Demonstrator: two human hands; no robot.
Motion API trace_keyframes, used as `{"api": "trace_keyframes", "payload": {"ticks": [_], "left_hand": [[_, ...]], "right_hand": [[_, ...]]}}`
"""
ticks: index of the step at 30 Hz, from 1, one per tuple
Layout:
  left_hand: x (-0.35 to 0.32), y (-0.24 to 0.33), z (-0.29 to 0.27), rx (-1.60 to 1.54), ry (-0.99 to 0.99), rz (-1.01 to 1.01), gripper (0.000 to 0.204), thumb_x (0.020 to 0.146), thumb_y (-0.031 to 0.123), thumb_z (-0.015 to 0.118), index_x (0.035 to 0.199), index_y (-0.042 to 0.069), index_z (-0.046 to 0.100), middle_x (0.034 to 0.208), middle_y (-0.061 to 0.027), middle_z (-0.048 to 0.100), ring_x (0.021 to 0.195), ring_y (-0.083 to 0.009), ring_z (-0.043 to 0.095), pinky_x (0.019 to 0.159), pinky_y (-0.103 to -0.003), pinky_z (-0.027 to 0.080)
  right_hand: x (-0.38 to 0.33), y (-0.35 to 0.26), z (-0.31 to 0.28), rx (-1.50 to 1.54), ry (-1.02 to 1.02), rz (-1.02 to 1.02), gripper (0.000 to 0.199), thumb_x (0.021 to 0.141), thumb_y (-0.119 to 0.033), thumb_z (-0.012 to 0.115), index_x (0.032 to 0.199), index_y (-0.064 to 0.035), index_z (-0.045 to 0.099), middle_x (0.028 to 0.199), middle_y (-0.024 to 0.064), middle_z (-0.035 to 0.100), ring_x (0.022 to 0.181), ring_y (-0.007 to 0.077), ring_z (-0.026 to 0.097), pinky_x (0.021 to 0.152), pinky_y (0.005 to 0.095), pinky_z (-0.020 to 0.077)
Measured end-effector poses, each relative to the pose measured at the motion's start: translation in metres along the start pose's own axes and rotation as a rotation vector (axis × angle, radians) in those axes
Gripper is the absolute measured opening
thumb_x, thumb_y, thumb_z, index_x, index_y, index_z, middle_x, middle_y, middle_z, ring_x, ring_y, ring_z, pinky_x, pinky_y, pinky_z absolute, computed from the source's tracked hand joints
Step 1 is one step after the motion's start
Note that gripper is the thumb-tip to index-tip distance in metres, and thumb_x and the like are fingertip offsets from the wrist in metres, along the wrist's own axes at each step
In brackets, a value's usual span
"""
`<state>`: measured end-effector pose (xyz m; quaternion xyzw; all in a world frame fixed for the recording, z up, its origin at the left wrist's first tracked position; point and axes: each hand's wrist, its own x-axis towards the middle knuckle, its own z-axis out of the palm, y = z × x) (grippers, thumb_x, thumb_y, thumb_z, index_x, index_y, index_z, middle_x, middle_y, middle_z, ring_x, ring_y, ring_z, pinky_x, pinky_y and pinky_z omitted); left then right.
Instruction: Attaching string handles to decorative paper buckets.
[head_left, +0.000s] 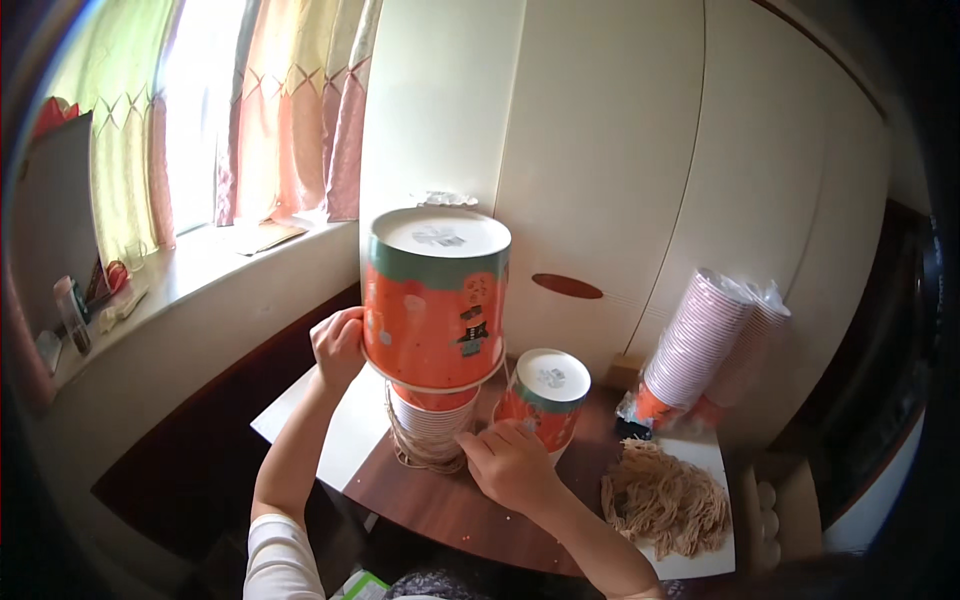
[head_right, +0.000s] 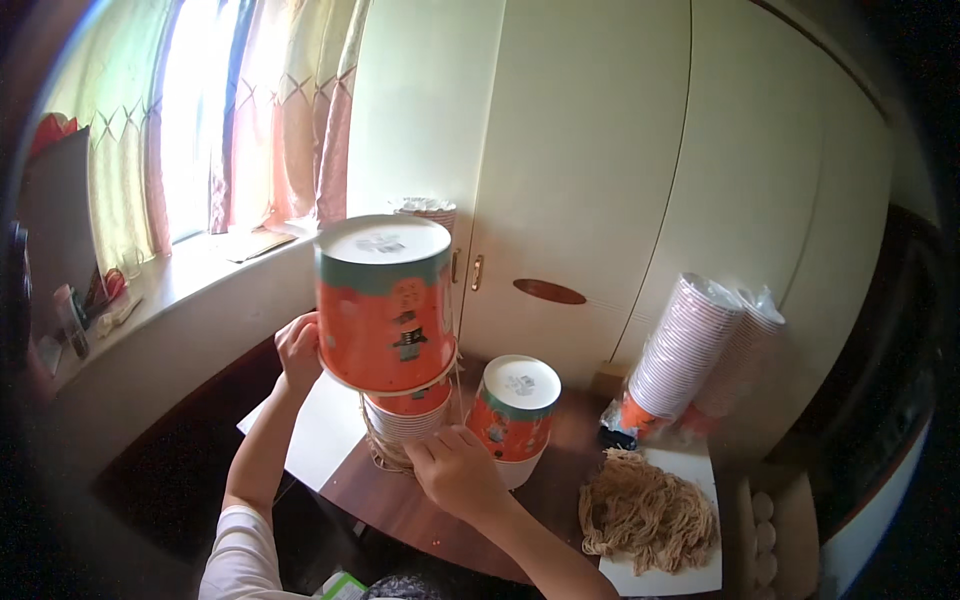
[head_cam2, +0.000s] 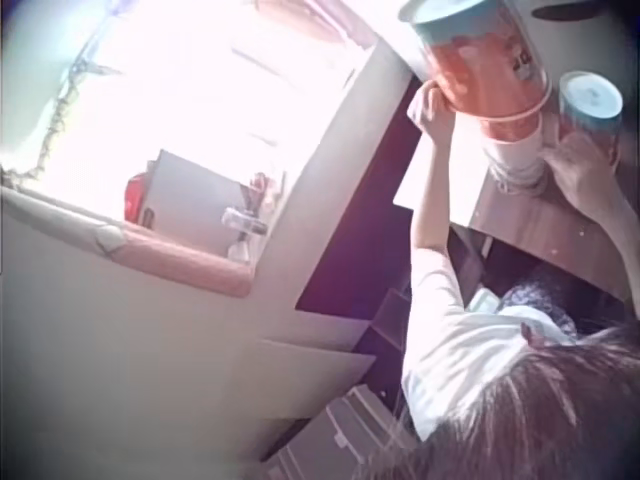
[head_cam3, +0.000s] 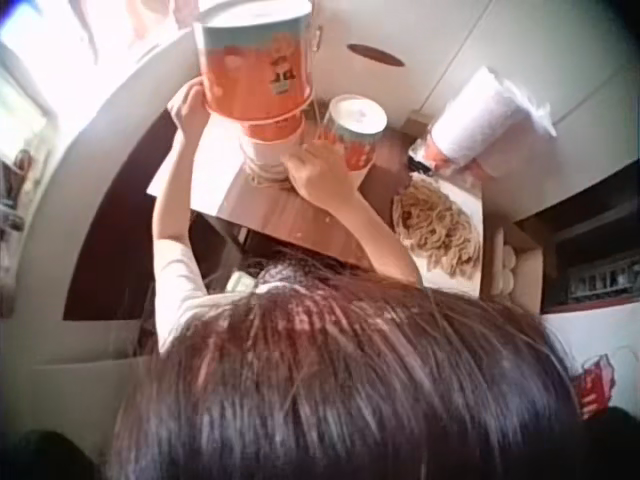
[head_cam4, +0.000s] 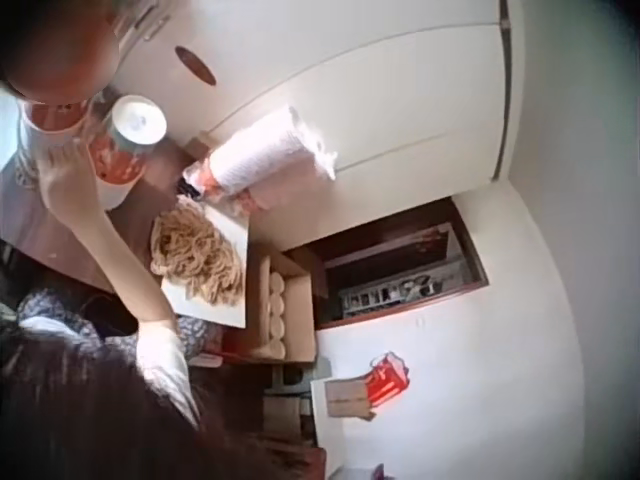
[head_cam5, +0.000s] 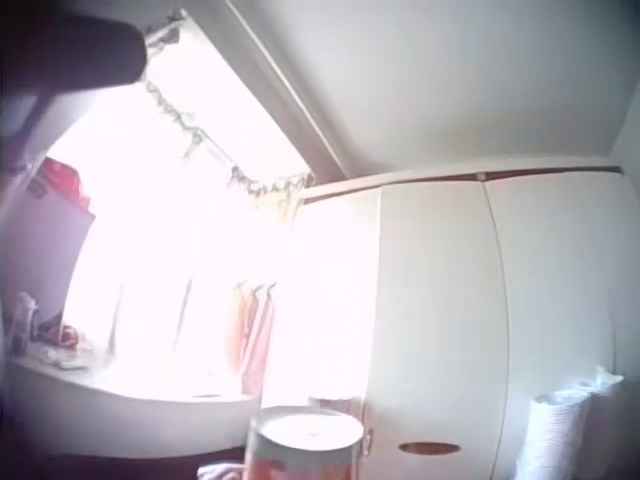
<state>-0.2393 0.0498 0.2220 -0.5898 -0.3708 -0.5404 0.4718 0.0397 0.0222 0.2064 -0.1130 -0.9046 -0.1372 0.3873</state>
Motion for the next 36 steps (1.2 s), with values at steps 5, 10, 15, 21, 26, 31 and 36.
{"api": "trace_keyframes", "payload": {"ticks": [5,10,15,21,26,31,36], "left_hand": [[-0.019,-0.028,0.05,0.021,-0.02,-0.078,0.014,0.067,0.004,0.063,0.062,0.004,0.05,0.071,-0.0054,0.061,0.057,-0.0222,0.059,0.049,-0.03,0.048],[-0.056,-0.052,0.079,0.016,-0.074,-0.158,0.009,0.068,0.004,0.06,0.065,0.004,0.052,0.072,-0.0056,0.061,0.061,-0.0225,0.06,0.051,-0.031,0.048],[-0.074,-0.055,0.094,0.048,-0.166,-0.158,0.009,0.067,0.005,0.059,0.065,0.006,0.051,0.073,-0.0047,0.06,0.062,-0.0222,0.059,0.052,-0.031,0.048],[-0.099,-0.053,0.091,-0.029,-0.239,-0.228,0.007,0.07,0.008,0.06,0.07,0.005,0.053,0.079,-0.0064,0.061,0.066,-0.0243,0.06,0.056,-0.033,0.049],[-0.114,-0.051,0.072,-0.057,-0.452,-0.291,0.025,0.077,0.013,0.057,0.101,0.005,0.056,0.094,-0.0112,0.063,0.074,-0.0283,0.062,0.063,-0.036,0.05],[-0.116,-0.037,0.051,-0.235,-0.786,-0.585,0.03,0.088,0.023,0.044,0.109,0.005,0.055,0.092,-0.021,0.06,0.085,-0.0373,0.057,0.074,-0.044,0.046],[-0.144,-0.027,0.043,-0.49,-0.659,-0.939,0.035,0.092,0.028,0.037,0.1,0.001,0.058,0.089,-0.0189,0.061,0.083,-0.0313,0.058,0.074,-0.037,0.046]], "right_hand": [[0.015,0.021,0.046,-0.129,-0.014,-0.016,0.02,0.07,-0.007,0.054,0.089,-0.0052,0.058,0.069,0.0055,0.055,0.068,0.0217,0.056,0.065,0.0339,0.0457],[0.022,0.03,0.077,-0.196,-0.084,0.025,0.012,0.073,-0.009,0.051,0.084,-0.0069,0.056,0.066,0.0042,0.053,0.066,0.0205,0.053,0.067,0.0327,0.0441],[0.015,0.04,0.1,-0.187,-0.106,0.072,0.013,0.075,-0.009,0.049,0.085,-0.0071,0.056,0.066,0.004,0.052,0.068,0.0198,0.053,0.067,0.0325,0.0435],[0.013,0.031,0.109,-0.134,-0.145,0.085,0.013,0.075,-0.009,0.048,0.085,-0.0079,0.056,0.066,0.003,0.053,0.067,0.0189,0.053,0.067,0.0319,0.0433],[0.007,0.021,0.122,-0.106,-0.124,0.064,0.008,0.076,-0.01,0.048,0.08,-0.009,0.055,0.066,0.0023,0.052,0.066,0.0183,0.053,0.066,0.0318,0.0426],[0.002,0.012,0.143,-0.116,-0.155,0.041,0.008,0.076,-0.012,0.048,0.079,-0.0104,0.055,0.066,0.0023,0.053,0.067,0.0181,0.054,0.066,0.0317,0.0418],[0.003,0.003,0.156,-0.122,-0.183,0.054,0.01,0.077,-0.013,0.048,0.082,-0.0116,0.056,0.068,0.0013,0.055,0.068,0.0175,0.054,0.068,0.031,0.0408]]}}
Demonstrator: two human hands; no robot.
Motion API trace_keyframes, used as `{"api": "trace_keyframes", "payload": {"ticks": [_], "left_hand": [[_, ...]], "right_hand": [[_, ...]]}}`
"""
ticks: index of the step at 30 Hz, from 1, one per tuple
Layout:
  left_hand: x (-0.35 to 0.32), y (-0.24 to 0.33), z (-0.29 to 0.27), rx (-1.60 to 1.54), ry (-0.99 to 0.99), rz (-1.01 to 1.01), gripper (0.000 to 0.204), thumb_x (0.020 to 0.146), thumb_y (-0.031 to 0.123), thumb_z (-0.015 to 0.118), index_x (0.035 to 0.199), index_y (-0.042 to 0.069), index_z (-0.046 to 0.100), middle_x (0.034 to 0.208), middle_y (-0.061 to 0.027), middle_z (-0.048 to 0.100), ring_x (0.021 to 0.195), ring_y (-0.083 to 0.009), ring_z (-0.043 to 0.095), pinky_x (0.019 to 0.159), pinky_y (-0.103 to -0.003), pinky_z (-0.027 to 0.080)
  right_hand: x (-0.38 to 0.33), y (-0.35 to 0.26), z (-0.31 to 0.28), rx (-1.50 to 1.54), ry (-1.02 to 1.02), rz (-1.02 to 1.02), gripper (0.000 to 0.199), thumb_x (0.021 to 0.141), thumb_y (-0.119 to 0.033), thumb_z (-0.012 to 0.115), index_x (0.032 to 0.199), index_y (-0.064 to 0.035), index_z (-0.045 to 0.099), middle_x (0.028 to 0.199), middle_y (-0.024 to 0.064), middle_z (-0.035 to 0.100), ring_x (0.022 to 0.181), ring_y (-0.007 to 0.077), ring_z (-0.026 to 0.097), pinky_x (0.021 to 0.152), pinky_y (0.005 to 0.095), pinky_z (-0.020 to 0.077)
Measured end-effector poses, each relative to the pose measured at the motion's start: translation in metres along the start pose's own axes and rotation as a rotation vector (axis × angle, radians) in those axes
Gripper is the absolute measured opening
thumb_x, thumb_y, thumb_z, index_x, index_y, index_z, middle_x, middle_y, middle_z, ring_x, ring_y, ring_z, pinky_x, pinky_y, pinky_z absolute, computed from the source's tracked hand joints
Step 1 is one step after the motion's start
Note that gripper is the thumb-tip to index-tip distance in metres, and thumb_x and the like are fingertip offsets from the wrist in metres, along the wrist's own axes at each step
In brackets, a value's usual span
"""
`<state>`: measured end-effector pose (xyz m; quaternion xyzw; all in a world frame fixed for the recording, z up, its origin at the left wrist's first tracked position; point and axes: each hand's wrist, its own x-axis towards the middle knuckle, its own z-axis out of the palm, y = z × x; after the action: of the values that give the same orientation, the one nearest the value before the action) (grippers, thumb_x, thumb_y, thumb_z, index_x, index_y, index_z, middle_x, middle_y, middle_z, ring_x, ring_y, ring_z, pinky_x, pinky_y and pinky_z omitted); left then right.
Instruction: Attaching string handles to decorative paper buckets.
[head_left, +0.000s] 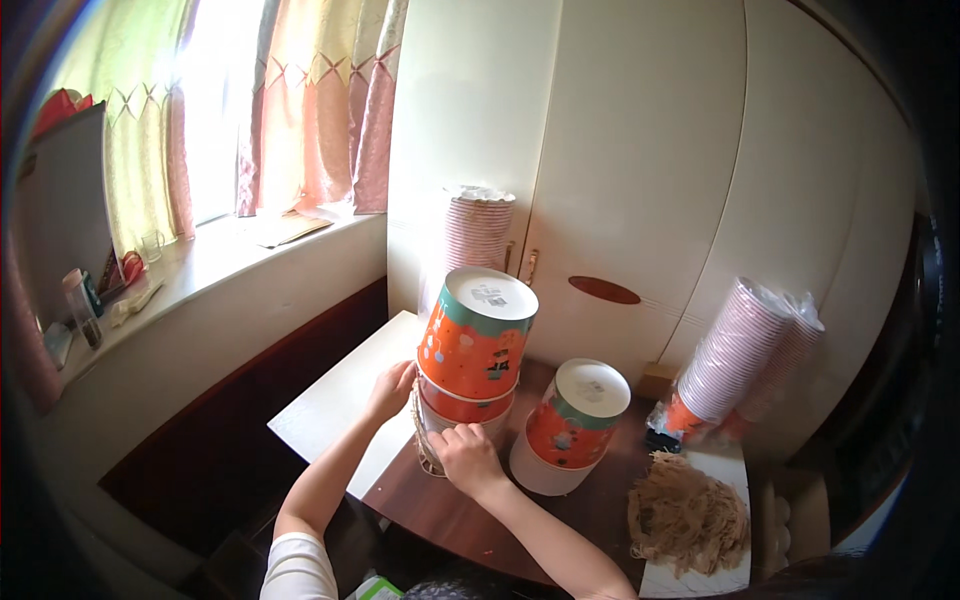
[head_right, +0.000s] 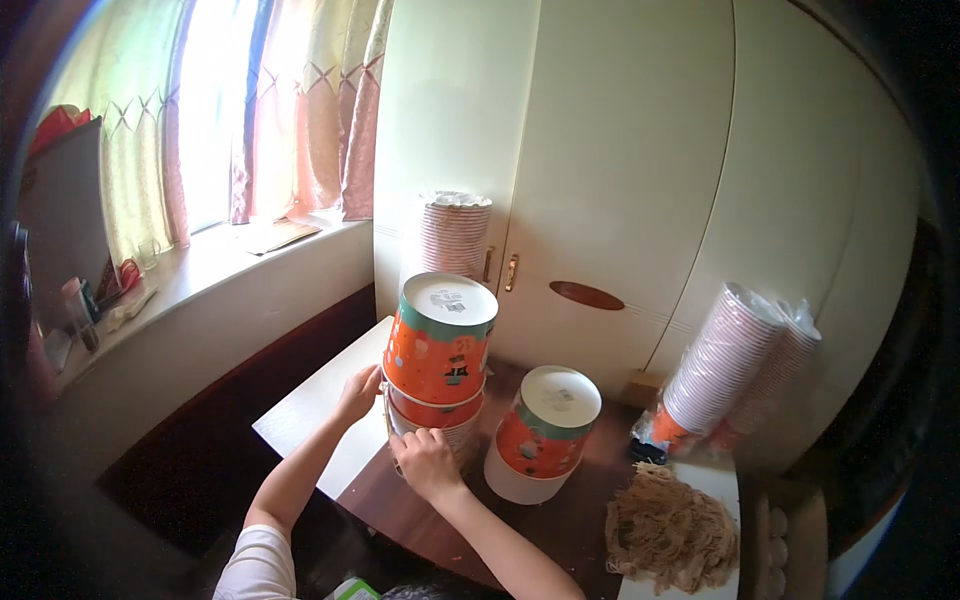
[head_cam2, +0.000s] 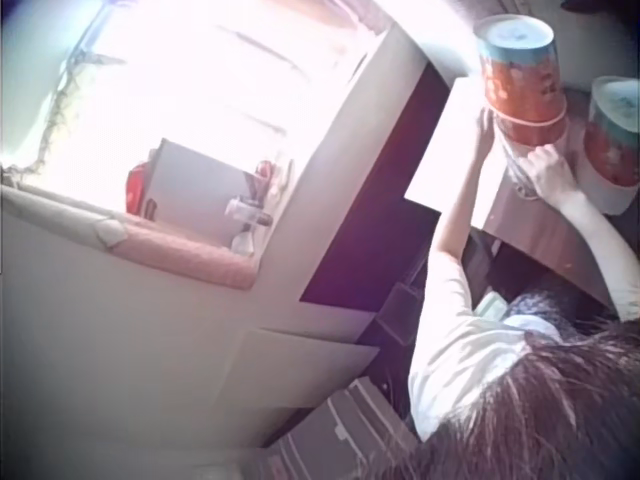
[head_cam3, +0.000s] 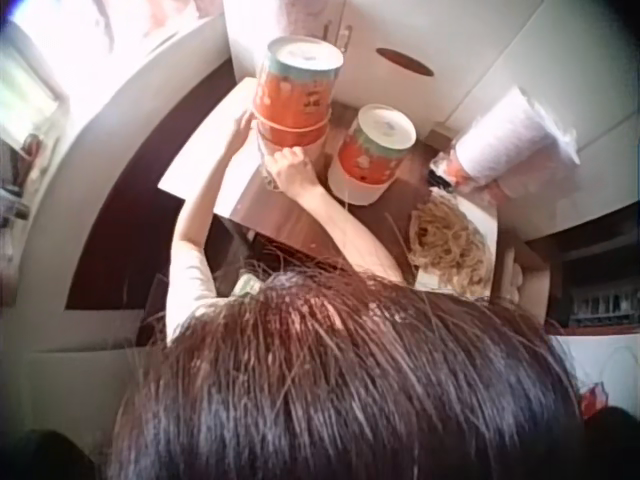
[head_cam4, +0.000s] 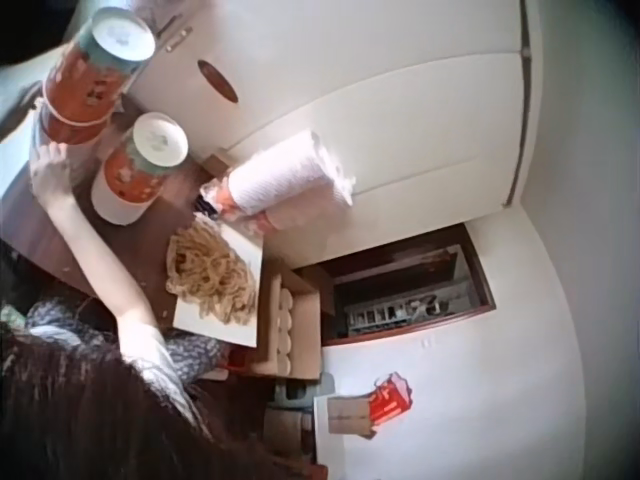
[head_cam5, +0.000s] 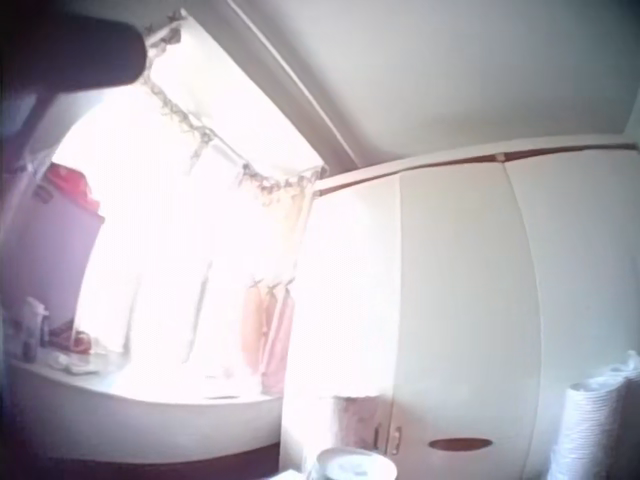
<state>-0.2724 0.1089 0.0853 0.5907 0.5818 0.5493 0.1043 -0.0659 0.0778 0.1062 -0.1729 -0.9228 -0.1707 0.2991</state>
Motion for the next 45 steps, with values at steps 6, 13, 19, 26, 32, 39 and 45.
{"api": "trace_keyframes", "payload": {"ticks": [6,13,19,26,32,39,45], "left_hand": [[-0.009,0.013,-0.001,-0.662,-0.072,-0.482,0.015,0.087,0.026,0.049,0.093,0.013,0.055,0.082,0.0014,0.056,0.077,-0.007,0.051,0.068,-0.026,0.042],[-0.022,0.011,0.002,-0.758,-0.144,-0.649,0.007,0.084,0.014,0.057,0.087,0.012,0.051,0.067,0.006,0.051,0.056,-0.0016,0.048,0.048,-0.014,0.039],[-0.029,-0.018,0.004,-0.755,-0.09,-0.638,0.011,0.084,0.016,0.061,0.081,0.009,0.052,0.061,0.0046,0.047,0.047,-0.003,0.04,0.042,-0.015,0.034],[-0.027,-0.018,0.011,-0.559,-0.059,-0.695,0.012,0.081,0.014,0.062,0.081,0.01,0.051,0.061,0.0044,0.048,0.05,-0.0036,0.042,0.044,-0.017,0.036],[-0.037,-0.003,0.011,-0.154,0.073,-0.475,0.039,0.07,0.01,0.065,0.104,0.003,0.047,0.09,-0.0095,0.052,0.073,-0.0164,0.051,0.063,-0.03,0.045],[-0.005,0.128,-0.004,0.502,0.309,0.44,0.057,0.078,0.023,0.059,0.129,0.007,0.037,0.134,-0.0178,0.032,0.123,-0.0353,0.032,0.099,-0.047,0.027],[0.018,0.14,0.034,0.603,0.055,0.489,0.046,0.078,0.034,0.059,0.116,0.011,0.049,0.127,-0.0128,0.041,0.125,-0.0379,0.028,0.098,-0.055,0.023]], "right_hand": [[-0.006,-0.01,0.017,-0.071,-0.068,-0.009,0.025,0.077,-0.014,0.047,0.099,-0.0118,0.058,0.072,0.0018,0.058,0.069,0.0167,0.054,0.068,0.0301,0.0399],[-0.026,-0.013,0.036,-0.057,-0.188,0.075,0.039,0.078,-0.015,0.047,0.116,-0.0098,0.051,0.075,0.0032,0.058,0.072,0.018,0.055,0.07,0.0322,0.0408],[-0.042,-0.006,0.033,-0.011,-0.014,0.088,0.041,0.078,-0.014,0.046,0.118,-0.008,0.049,0.085,0.0071,0.056,0.075,0.0206,0.056,0.075,0.0365,0.0419],[-0.063,0.032,0.024,-0.071,-0.12,0.244,0.037,0.07,-0.016,0.054,0.106,-0.0093,0.052,0.08,0.0071,0.055,0.077,0.0232,0.055,0.081,0.0433,0.0403],[-0.087,0.028,0.011,0.397,-0.259,0.204,0.047,0.077,-0.02,0.058,0.121,-0.006,0.045,0.122,0.0153,0.049,0.109,0.0296,0.049,0.093,0.0388,0.0401],[-0.06,0.036,-0.113,0.881,0.013,0.352,0.031,0.084,-0.014,0.055,0.113,-0.0054,0.052,0.11,0.0134,0.057,0.101,0.0229,0.055,0.087,0.032,0.0433],[-0.059,0.006,-0.269,1.754,0.388,0.006,0.039,0.091,-0.035,0.046,0.117,-0.0071,0.044,0.111,0.0212,0.054,0.091,0.037,0.06,0.086,0.0548,0.0389]]}}
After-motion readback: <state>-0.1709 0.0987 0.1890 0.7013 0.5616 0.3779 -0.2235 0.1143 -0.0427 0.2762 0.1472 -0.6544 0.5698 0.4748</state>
